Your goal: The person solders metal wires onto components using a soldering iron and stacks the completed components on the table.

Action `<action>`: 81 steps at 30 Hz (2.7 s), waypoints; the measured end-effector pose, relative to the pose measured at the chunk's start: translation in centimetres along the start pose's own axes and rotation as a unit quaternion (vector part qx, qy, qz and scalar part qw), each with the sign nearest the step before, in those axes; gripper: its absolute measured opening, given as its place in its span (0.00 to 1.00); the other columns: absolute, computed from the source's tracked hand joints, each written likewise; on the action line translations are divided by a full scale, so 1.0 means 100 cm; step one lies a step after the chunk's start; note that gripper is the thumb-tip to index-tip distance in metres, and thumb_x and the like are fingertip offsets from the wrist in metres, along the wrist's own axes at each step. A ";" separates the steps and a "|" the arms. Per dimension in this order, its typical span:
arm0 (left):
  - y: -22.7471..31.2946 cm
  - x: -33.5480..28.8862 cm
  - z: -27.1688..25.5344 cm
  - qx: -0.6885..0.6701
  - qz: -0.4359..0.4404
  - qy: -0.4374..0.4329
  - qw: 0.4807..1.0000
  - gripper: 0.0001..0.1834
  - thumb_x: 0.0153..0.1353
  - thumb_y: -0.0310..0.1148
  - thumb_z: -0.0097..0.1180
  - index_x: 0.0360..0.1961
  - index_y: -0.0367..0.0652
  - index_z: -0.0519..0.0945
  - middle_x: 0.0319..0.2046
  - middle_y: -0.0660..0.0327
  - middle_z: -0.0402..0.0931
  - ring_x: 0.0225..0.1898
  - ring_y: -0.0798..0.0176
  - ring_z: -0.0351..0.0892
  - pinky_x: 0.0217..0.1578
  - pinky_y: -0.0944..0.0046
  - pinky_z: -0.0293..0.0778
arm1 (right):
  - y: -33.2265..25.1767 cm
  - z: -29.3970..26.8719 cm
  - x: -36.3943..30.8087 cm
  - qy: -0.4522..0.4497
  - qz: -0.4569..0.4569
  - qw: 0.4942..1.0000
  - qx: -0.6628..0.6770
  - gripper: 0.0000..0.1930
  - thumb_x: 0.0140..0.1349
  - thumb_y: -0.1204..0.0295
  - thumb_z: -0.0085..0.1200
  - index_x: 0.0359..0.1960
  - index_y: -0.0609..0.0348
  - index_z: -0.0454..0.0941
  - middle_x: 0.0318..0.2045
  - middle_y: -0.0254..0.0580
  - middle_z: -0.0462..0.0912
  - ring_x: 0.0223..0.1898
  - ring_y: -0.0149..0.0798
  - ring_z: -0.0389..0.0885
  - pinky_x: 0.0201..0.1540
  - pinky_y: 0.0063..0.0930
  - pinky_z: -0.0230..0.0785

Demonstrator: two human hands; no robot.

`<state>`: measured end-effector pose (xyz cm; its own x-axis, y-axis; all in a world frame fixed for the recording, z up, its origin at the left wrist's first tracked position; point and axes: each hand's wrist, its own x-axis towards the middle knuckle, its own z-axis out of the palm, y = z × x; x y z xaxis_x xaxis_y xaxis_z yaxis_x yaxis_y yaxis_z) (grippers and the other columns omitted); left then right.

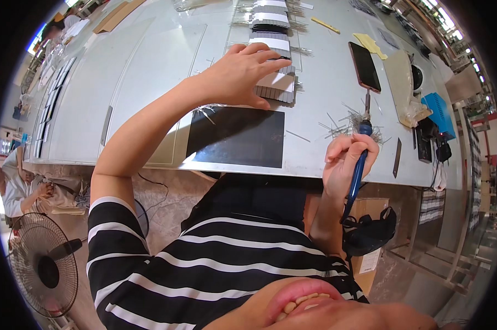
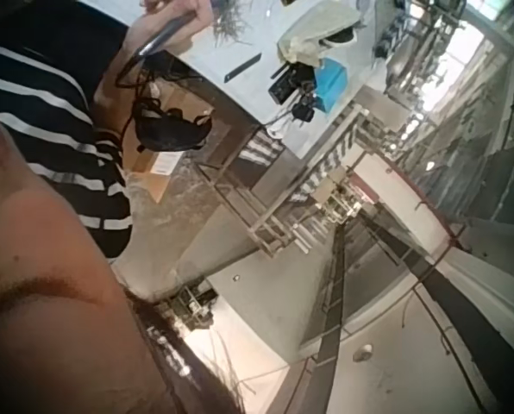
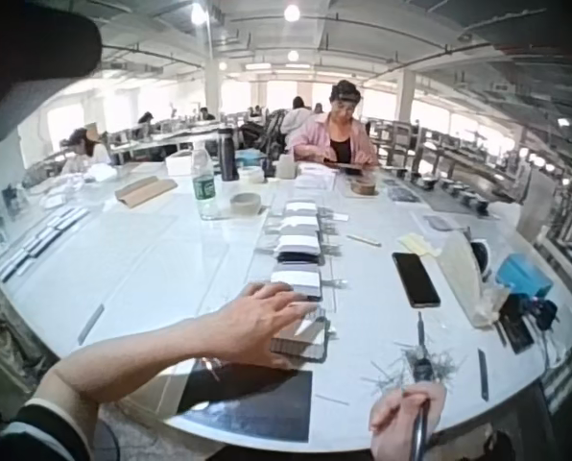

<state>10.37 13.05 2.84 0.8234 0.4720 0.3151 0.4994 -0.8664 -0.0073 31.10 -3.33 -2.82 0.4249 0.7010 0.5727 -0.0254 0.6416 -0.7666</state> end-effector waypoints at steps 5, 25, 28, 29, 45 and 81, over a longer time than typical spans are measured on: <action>-0.003 0.010 0.003 -0.026 0.008 -0.046 0.999 0.45 0.46 0.46 0.72 0.66 0.47 0.68 0.58 0.54 0.74 0.65 0.50 0.64 0.65 0.47 0.59 | -0.002 0.001 -0.004 0.006 -0.005 1.000 0.018 0.14 0.76 0.60 0.41 0.45 0.60 0.65 0.16 0.40 0.73 0.14 0.28 0.66 0.19 0.18 0.56; 0.000 0.009 -0.002 -0.039 -0.013 -0.027 0.999 0.44 0.47 0.46 0.70 0.67 0.50 0.68 0.58 0.54 0.74 0.62 0.50 0.69 0.65 0.45 0.57 | -0.004 0.001 -0.003 -0.016 0.024 0.999 0.029 0.12 0.76 0.61 0.39 0.45 0.58 0.65 0.15 0.37 0.70 0.14 0.27 0.64 0.18 0.18 0.56; -0.003 0.005 0.002 -0.046 -0.022 -0.026 0.998 0.44 0.48 0.45 0.70 0.67 0.51 0.68 0.58 0.53 0.74 0.62 0.50 0.69 0.65 0.45 0.57 | -0.003 0.004 -0.003 -0.018 0.038 0.999 0.020 0.12 0.77 0.61 0.39 0.45 0.57 0.65 0.14 0.36 0.68 0.13 0.26 0.62 0.17 0.18 0.54; -0.001 0.004 0.001 -0.044 -0.026 -0.027 0.998 0.43 0.48 0.45 0.70 0.67 0.51 0.67 0.59 0.52 0.74 0.62 0.50 0.69 0.65 0.45 0.56 | -0.003 0.003 -0.004 -0.019 0.039 0.999 0.021 0.12 0.77 0.61 0.39 0.44 0.57 0.65 0.14 0.36 0.68 0.13 0.26 0.62 0.17 0.18 0.54; 0.022 -0.019 -0.041 -0.048 0.019 0.032 0.998 0.44 0.48 0.35 0.73 0.68 0.56 0.67 0.60 0.54 0.71 0.63 0.50 0.69 0.67 0.48 0.57 | -0.003 0.001 -0.001 -0.011 0.047 0.998 0.043 0.11 0.75 0.64 0.45 0.44 0.59 0.66 0.15 0.37 0.71 0.15 0.26 0.65 0.19 0.19 0.55; 0.106 -0.094 -0.018 -0.262 -0.009 0.142 0.955 0.17 0.53 0.24 0.62 0.46 0.43 0.83 0.47 0.59 0.80 0.48 0.53 0.74 0.55 0.53 0.65 | -0.003 0.020 -0.013 -0.052 -0.055 0.852 -0.518 0.19 0.46 0.69 0.76 0.33 0.57 0.75 0.16 0.37 0.69 0.17 0.40 0.69 0.21 0.30 0.62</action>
<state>7.41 -0.87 1.54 0.6724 0.4887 0.5560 0.2481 -0.8564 0.4528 28.76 -3.81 -2.81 0.2894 0.7123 0.6394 0.8448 0.1240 -0.5205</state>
